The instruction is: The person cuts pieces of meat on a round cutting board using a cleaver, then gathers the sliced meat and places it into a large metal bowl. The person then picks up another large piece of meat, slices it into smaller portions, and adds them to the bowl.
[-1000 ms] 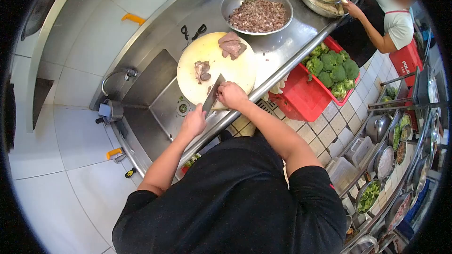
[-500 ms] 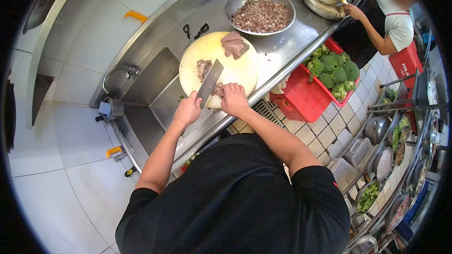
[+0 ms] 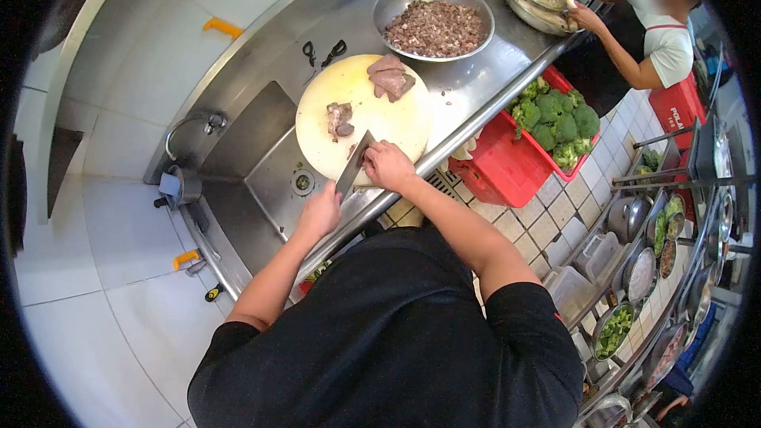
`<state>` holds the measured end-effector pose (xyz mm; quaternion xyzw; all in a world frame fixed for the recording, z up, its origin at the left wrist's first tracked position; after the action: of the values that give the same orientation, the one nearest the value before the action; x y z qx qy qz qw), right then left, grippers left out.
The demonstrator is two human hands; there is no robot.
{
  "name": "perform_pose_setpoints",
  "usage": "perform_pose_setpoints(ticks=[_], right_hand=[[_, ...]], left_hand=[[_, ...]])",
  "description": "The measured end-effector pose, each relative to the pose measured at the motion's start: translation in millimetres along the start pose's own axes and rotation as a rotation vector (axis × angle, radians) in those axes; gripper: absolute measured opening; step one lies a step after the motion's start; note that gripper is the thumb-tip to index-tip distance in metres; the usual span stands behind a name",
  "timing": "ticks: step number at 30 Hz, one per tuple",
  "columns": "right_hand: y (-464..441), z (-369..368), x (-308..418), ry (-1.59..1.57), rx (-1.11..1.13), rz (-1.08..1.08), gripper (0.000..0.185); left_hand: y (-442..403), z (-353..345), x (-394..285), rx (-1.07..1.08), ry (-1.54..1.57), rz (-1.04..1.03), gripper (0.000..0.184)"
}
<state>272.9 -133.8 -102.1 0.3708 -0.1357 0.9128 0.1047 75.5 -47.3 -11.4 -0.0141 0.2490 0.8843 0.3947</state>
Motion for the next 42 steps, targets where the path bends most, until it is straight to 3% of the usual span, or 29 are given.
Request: perform_pose_setpoints(ticks=[4,8,13,16,22,31,34,42], right_hand=[[-3.8,9.9,2.2,-0.04,0.047,-0.031,0.017],[4.2,16.2,5.6,-0.069,-0.026,-0.009,0.018],[8.9,5.7,-5.4,-0.023,-0.039,0.043,0.018],[5.3,13.2,-8.1,-0.015,0.067,0.039,0.018],[9.3,29.1,-2.2,-0.123,-0.057,0.039,0.021],[5.5,21.2,31.6,0.059,-0.099,-0.168,0.04],[8.1,21.8,32.8,-0.018,-0.149,-0.103,0.041],[7.2,20.9,25.7,-0.085,-0.265,0.136,0.018]], left_hand=[[-31.0,6.0,-12.8,-0.028,-0.015,-0.038,0.026],[-1.3,24.2,-14.8,0.019,-0.04,-0.023,0.024],[-2.4,-6.3,-18.0,0.037,-0.007,0.078,0.024],[-31.7,-3.8,-27.2,-0.042,0.017,-0.028,0.025],[-17.4,25.8,-22.2,-0.026,-0.082,-0.027,0.024],[-6.7,39.1,-27.1,-0.032,-0.002,0.056,0.023],[-13.2,36.5,-22.2,-0.055,0.036,0.06,0.023],[-14.5,33.9,-12.6,-0.109,0.21,0.025,0.025]])
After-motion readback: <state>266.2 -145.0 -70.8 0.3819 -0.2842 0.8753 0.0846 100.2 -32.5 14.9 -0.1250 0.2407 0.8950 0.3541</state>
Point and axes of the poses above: each hand's wrist, its own y-axis away from the middle knuckle, its own z-axis out of the back of the hand, x = y × z, the point moved 1 cm from there along -y, towards the middle knuckle, and after that the axes turned 9 degrees about -y, right-handed, at the moved point
